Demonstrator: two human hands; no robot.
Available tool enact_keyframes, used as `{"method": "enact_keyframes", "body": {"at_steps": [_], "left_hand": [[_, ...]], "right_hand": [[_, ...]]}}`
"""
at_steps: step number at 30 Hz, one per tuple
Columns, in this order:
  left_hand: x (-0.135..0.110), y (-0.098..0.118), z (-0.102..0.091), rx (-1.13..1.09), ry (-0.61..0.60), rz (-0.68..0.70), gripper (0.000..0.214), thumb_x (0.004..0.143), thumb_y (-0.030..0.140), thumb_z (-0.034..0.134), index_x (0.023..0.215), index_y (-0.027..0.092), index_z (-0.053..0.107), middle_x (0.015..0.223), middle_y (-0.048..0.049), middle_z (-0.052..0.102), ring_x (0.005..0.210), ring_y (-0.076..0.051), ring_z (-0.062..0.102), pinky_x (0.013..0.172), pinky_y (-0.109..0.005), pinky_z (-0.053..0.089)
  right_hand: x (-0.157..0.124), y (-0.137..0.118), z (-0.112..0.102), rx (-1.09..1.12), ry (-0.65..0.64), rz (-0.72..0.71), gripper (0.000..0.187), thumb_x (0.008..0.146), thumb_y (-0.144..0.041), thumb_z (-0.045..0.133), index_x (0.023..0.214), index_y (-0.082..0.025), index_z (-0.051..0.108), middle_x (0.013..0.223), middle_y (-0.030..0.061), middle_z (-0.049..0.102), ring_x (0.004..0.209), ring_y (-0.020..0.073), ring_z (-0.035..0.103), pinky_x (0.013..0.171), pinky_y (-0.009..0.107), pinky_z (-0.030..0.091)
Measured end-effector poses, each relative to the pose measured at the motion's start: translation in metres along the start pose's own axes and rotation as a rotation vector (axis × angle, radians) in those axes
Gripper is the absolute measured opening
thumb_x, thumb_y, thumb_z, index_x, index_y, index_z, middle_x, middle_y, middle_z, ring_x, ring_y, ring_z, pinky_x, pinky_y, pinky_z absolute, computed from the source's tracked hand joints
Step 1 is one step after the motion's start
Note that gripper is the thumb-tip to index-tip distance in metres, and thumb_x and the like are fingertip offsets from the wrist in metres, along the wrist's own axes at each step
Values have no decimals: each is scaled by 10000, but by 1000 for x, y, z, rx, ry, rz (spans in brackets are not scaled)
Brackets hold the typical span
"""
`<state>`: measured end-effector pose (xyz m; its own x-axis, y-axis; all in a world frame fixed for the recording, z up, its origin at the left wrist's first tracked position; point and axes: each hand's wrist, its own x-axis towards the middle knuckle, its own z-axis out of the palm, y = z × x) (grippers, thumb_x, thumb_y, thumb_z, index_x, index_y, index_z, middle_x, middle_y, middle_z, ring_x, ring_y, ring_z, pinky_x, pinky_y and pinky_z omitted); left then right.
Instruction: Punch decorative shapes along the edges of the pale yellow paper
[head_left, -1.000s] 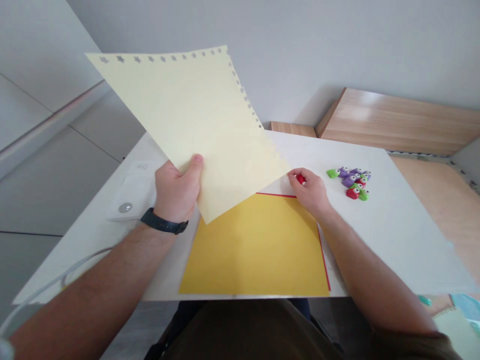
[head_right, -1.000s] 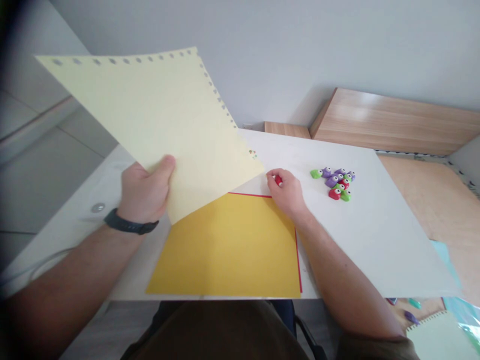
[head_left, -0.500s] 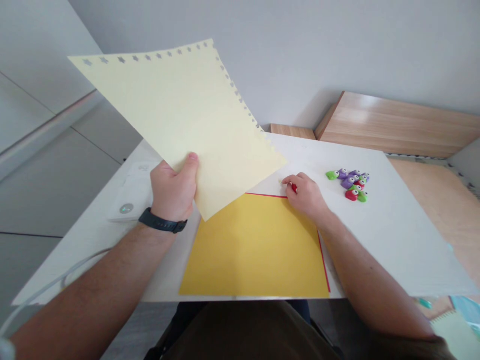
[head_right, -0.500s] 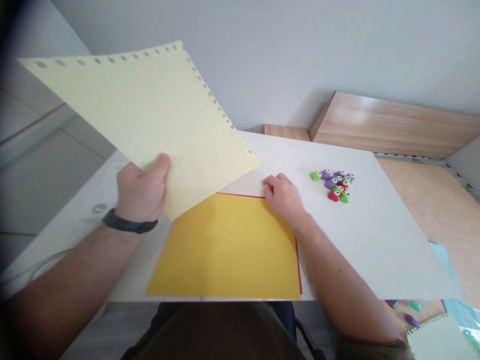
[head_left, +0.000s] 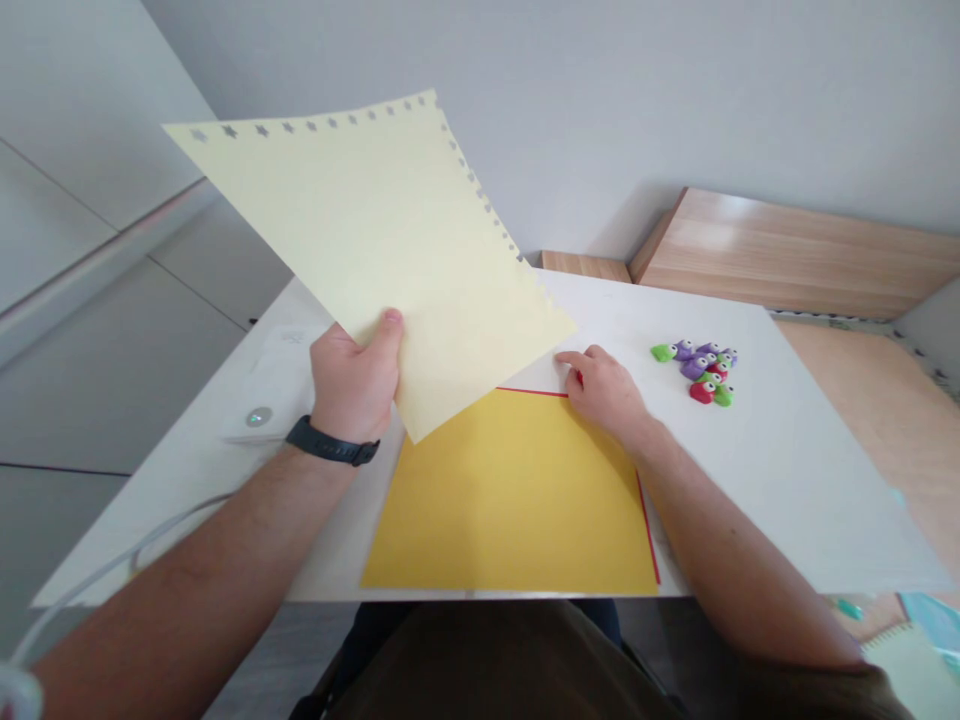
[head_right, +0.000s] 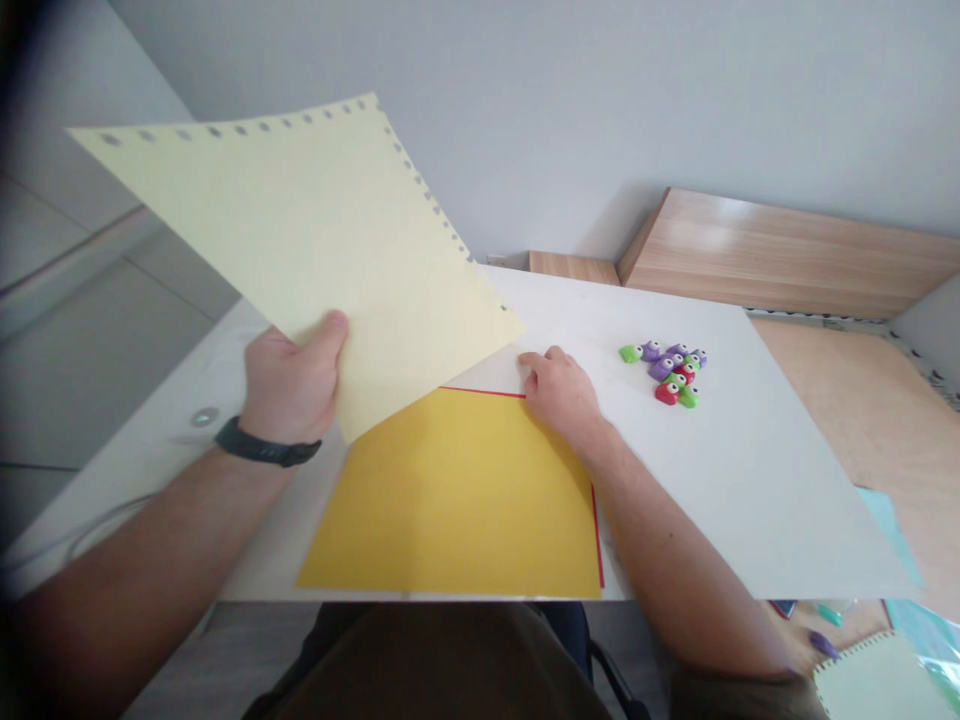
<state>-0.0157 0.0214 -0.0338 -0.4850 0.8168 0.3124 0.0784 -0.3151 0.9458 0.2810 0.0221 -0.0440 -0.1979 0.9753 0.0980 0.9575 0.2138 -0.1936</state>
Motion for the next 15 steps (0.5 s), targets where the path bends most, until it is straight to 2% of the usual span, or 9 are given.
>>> {"method": "enact_keyframes", "body": {"at_steps": [3, 6, 10, 15], "left_hand": [[0, 2, -1, 39, -22, -44, 366, 906, 379, 781, 1220, 193, 753, 1342, -80, 742, 1259, -284, 696, 1124, -457, 562], [-1, 5, -1, 90, -40, -79, 312, 891, 415, 776, 1158, 255, 771, 1308, -44, 759, 1256, -292, 699, 1124, -470, 566], [-3, 7, 0, 97, -68, -73, 311, 889, 434, 774, 1145, 257, 784, 1274, -51, 773, 1216, -315, 718, 1097, -499, 583], [-6, 6, 1, 131, -88, -65, 329, 886, 425, 777, 1151, 231, 793, 1281, -74, 771, 1209, -331, 721, 1075, -493, 592]], "right_hand": [[4, -2, -1, -47, -23, -11, 456, 996, -185, 459, 1390, -251, 680, 1077, 144, 677, 982, 283, 672, 848, 355, 466], [7, -3, -1, -73, -43, -10, 403, 1006, -195, 454, 1316, -228, 710, 1060, 150, 681, 982, 287, 677, 836, 353, 470], [10, -5, 1, -106, -64, 15, 337, 1008, -208, 447, 1140, -177, 756, 1061, 175, 688, 953, 293, 682, 809, 364, 477], [12, -9, 1, -73, -64, 38, 341, 1007, -224, 461, 1202, -150, 731, 1096, 196, 705, 964, 286, 674, 820, 359, 473]]}}
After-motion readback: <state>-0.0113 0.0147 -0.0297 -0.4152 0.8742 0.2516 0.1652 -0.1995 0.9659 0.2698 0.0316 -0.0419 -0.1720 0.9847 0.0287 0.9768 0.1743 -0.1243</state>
